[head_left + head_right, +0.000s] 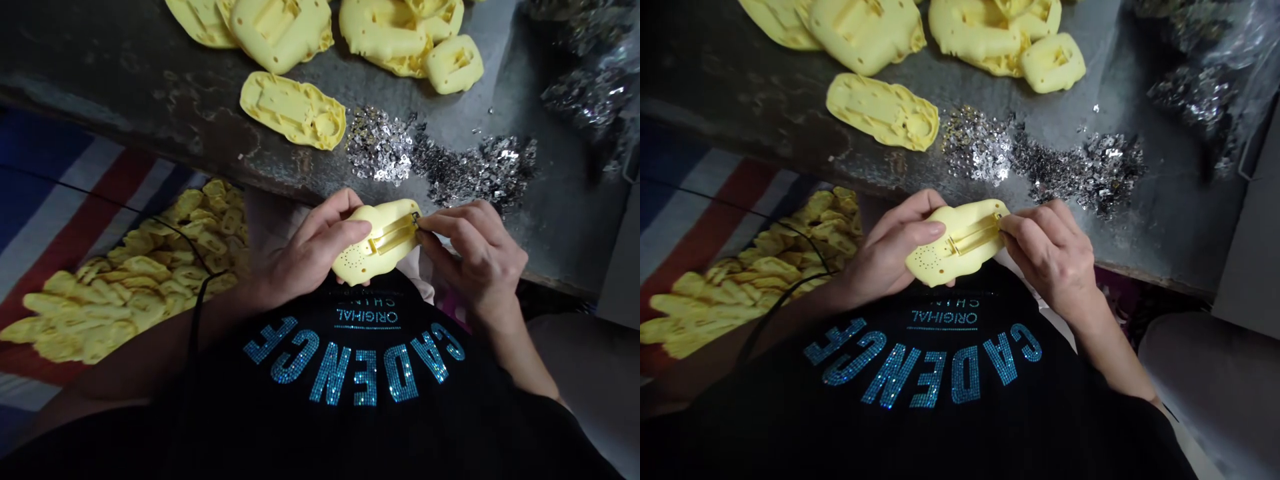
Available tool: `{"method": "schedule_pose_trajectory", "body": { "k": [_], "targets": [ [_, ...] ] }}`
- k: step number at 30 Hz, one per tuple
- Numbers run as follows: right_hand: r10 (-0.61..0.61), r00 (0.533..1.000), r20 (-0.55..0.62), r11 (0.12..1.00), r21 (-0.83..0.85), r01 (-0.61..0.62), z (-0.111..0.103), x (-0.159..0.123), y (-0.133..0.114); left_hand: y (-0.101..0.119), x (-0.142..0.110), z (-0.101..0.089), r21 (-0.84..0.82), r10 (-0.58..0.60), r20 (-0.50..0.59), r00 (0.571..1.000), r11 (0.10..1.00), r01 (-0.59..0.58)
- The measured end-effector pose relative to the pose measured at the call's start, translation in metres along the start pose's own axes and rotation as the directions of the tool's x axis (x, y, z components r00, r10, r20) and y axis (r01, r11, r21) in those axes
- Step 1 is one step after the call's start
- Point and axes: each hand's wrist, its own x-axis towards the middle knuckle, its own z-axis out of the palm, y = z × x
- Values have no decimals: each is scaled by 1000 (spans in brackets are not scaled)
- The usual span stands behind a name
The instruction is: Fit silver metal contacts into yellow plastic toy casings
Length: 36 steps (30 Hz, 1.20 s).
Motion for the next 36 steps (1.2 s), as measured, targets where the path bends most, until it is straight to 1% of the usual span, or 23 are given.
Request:
{"method": "schedule_pose_trajectory", "body": {
  "k": [5, 9, 13, 16, 18, 19, 20, 22, 23, 25, 27, 30, 32, 34, 36],
  "targets": [
    [-14, 1000, 19, 998, -53, 15, 0, 0, -5, 0, 0, 0, 6, 17, 6, 1000, 1000, -17],
    [-12, 1000, 21, 999, -52, 13, 0, -2, -10, 2, 0, 1, -18, 9, -13, 1000, 1000, -10],
    [40, 999, -25, 999, -31, -41, 1, -7, -13, 6, 1, 5, -55, -20, -54, 998, 998, 17],
    [74, 995, -74, 997, -21, -76, 3, -10, -10, 5, 2, 5, -58, -27, -63, 998, 998, 24],
    [137, 987, -83, 989, 59, -132, 3, -8, -5, 3, 1, 4, -43, -13, -47, 999, 999, 10],
    [186, 980, -64, 974, 141, -176, 3, -6, -1, 3, -1, 4, -27, 6, -38, 999, 1000, -7],
    [239, 971, -20, 944, 241, -227, 3, -3, 3, 3, -3, 3, -1, 34, -33, 999, 999, -34],
    [317, 940, 126, 835, 433, -340, 4, 3, 12, 4, -7, 3, 102, 116, -45, 992, 989, -110],
    [332, 921, 202, 773, 502, -389, 4, 5, 17, 5, -9, 4, 172, 168, -60, 984, 973, -155],
    [331, 890, 313, 684, 571, -455, 6, 10, 24, 8, -12, 8, 308, 269, -72, 960, 922, -235],
    [323, 882, 342, 657, 590, -469, 10, 13, 29, 11, -13, 12, 398, 327, -41, 944, 872, -285],
    [312, 900, 304, 665, 607, -435, 19, 13, 31, 13, -14, 16, 449, 348, 28, 937, 833, -323],
    [320, 913, 254, 664, 627, -407, 25, 9, 31, 13, -15, 15, 450, 329, 76, 941, 831, -327],
    [348, 923, 166, 659, 657, -367, 32, 2, 30, 13, -16, 12, 428, 282, 125, 951, 849, -309],
    [383, 923, 49, 665, 678, -312, 38, -7, 27, 14, -15, 8, 386, 208, 167, 964, 885, -258]
  ]
}}
